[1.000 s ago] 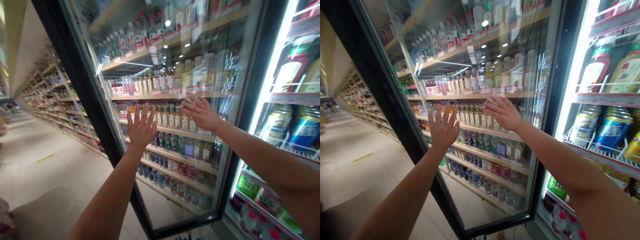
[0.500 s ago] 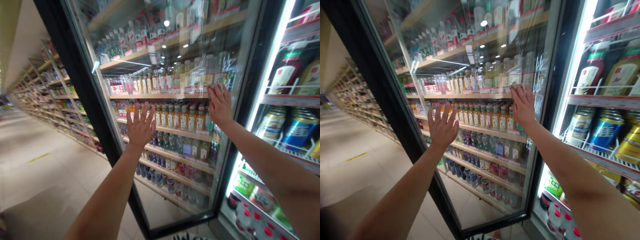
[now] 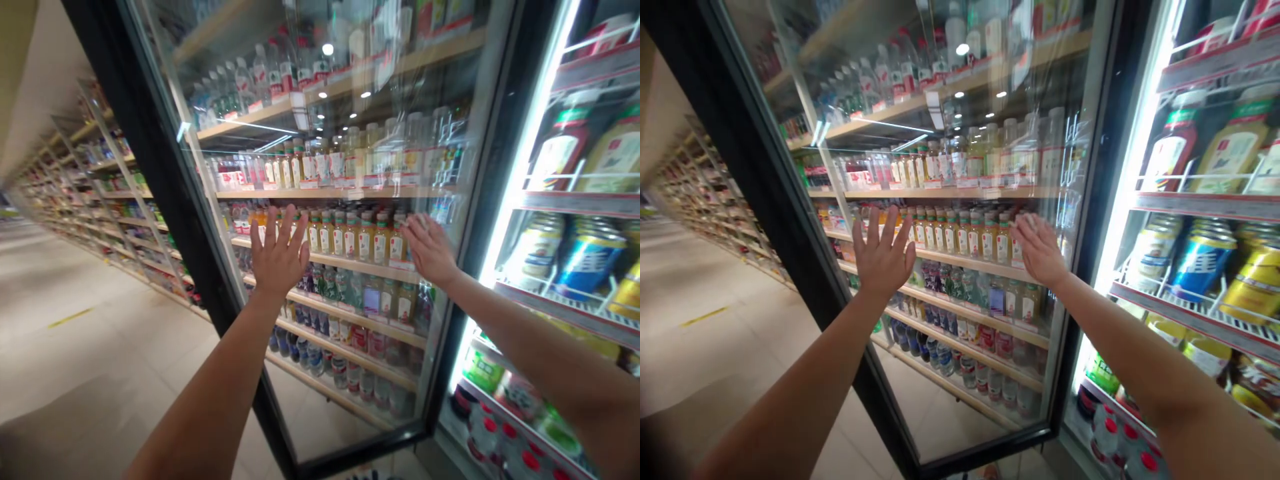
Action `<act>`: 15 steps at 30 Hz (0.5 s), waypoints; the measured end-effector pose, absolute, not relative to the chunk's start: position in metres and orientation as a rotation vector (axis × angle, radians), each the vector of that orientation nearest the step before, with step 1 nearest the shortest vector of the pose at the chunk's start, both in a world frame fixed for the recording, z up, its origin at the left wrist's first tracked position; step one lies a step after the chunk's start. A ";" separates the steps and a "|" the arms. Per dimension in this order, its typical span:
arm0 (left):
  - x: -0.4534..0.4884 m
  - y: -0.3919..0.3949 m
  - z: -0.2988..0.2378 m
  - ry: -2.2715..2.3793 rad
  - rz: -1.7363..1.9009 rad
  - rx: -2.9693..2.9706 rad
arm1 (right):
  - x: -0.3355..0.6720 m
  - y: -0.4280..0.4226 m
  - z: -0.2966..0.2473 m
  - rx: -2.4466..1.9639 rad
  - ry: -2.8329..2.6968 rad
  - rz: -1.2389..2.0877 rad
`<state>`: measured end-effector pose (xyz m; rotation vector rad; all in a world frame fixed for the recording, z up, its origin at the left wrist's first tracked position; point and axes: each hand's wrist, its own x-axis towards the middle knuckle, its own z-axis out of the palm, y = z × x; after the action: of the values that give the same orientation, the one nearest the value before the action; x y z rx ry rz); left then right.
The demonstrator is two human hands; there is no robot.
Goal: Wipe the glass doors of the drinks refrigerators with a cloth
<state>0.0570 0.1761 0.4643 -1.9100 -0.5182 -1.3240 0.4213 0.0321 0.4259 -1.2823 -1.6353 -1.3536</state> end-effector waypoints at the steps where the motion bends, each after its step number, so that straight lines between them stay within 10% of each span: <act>1: 0.057 0.175 0.464 -0.524 -1.316 -1.907 | 0.423 0.033 0.425 -1.283 -1.684 -1.345; 8: 0.056 0.170 0.464 -0.535 -1.325 -1.909 | 0.409 0.048 0.463 -1.246 -1.249 -1.351; 15: 0.056 0.168 0.465 -0.521 -1.311 -1.877 | 0.333 0.067 0.459 -1.001 -2.017 -1.441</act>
<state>0.0561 0.1676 0.4649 -1.8775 -0.5211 -1.3106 0.3334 0.0673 0.4588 -1.0011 -2.0170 -1.4413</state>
